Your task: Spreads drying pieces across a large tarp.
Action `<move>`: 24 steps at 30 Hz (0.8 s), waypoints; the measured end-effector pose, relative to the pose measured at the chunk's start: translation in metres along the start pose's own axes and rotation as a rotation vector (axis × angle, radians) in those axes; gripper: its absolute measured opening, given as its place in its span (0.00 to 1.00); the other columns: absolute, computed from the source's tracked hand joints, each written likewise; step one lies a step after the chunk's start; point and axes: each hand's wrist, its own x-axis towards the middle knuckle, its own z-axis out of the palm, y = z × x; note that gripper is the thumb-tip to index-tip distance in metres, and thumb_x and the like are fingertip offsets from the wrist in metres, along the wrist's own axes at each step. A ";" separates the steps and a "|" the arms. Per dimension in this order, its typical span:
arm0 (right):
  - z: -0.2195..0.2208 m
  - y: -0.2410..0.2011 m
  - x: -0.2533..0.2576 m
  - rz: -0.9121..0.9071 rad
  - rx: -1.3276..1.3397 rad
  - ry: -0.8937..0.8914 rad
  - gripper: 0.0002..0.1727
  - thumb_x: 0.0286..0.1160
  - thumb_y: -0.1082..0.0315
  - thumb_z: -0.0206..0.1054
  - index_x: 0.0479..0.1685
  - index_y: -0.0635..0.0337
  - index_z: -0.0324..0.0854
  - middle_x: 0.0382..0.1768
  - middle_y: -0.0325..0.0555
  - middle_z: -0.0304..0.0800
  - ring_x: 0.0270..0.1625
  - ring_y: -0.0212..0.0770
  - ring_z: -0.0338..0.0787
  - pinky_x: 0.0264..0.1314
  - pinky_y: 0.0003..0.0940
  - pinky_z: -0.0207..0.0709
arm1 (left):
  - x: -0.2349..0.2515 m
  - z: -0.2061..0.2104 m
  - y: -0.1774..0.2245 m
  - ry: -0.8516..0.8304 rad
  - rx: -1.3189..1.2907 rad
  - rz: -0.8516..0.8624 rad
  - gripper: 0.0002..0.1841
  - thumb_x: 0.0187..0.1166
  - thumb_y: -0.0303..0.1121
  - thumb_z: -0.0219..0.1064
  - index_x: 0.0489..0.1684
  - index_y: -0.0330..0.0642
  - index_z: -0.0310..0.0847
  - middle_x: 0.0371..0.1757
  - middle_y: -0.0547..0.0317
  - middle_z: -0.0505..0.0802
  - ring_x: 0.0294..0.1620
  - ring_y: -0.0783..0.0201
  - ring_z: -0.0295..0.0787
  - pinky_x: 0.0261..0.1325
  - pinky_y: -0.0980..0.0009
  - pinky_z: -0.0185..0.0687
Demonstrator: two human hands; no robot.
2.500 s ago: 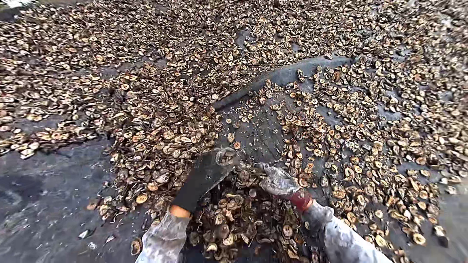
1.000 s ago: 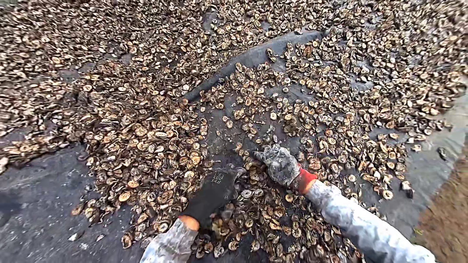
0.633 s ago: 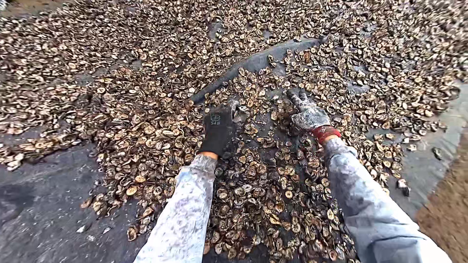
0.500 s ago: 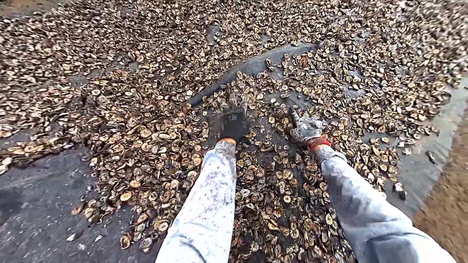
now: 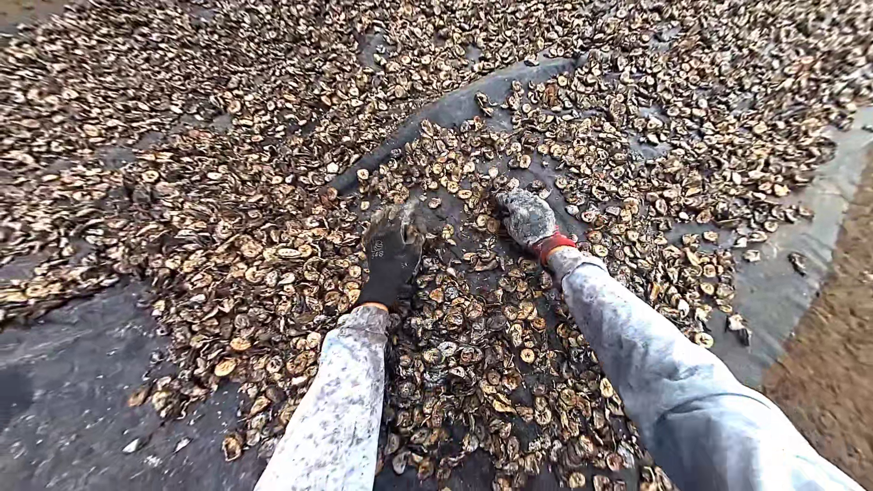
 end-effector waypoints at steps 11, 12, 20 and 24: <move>0.015 -0.062 -0.218 -0.200 0.050 -0.472 0.43 0.69 0.57 0.73 0.91 0.38 0.64 0.89 0.61 0.64 0.87 0.75 0.61 0.81 0.77 0.55 | -0.159 -0.032 0.071 -0.833 0.229 -0.068 0.37 0.78 0.45 0.71 0.88 0.40 0.66 0.87 0.34 0.71 0.89 0.34 0.61 0.87 0.36 0.54; 0.013 -0.064 -0.229 -0.192 0.145 -0.414 0.35 0.75 0.61 0.67 0.87 0.42 0.71 0.83 0.59 0.74 0.84 0.68 0.71 0.83 0.70 0.59 | -0.162 -0.041 0.071 -0.817 0.209 -0.104 0.34 0.79 0.40 0.70 0.85 0.36 0.68 0.83 0.33 0.75 0.87 0.35 0.66 0.87 0.38 0.56; -0.039 -0.015 -0.162 0.312 0.698 -0.320 0.24 0.85 0.57 0.66 0.75 0.57 0.77 0.63 0.59 0.88 0.63 0.54 0.88 0.69 0.56 0.79 | -0.098 -0.045 0.081 -0.225 -0.017 -0.081 0.27 0.74 0.38 0.78 0.72 0.39 0.82 0.67 0.33 0.88 0.72 0.34 0.82 0.75 0.32 0.70; -0.061 0.013 -0.111 0.284 0.681 -0.175 0.22 0.84 0.69 0.63 0.76 0.60 0.77 0.67 0.64 0.86 0.67 0.57 0.86 0.73 0.58 0.75 | -0.076 -0.005 0.090 -0.358 0.067 -0.100 0.34 0.77 0.48 0.73 0.85 0.56 0.71 0.82 0.37 0.77 0.81 0.31 0.71 0.75 0.26 0.66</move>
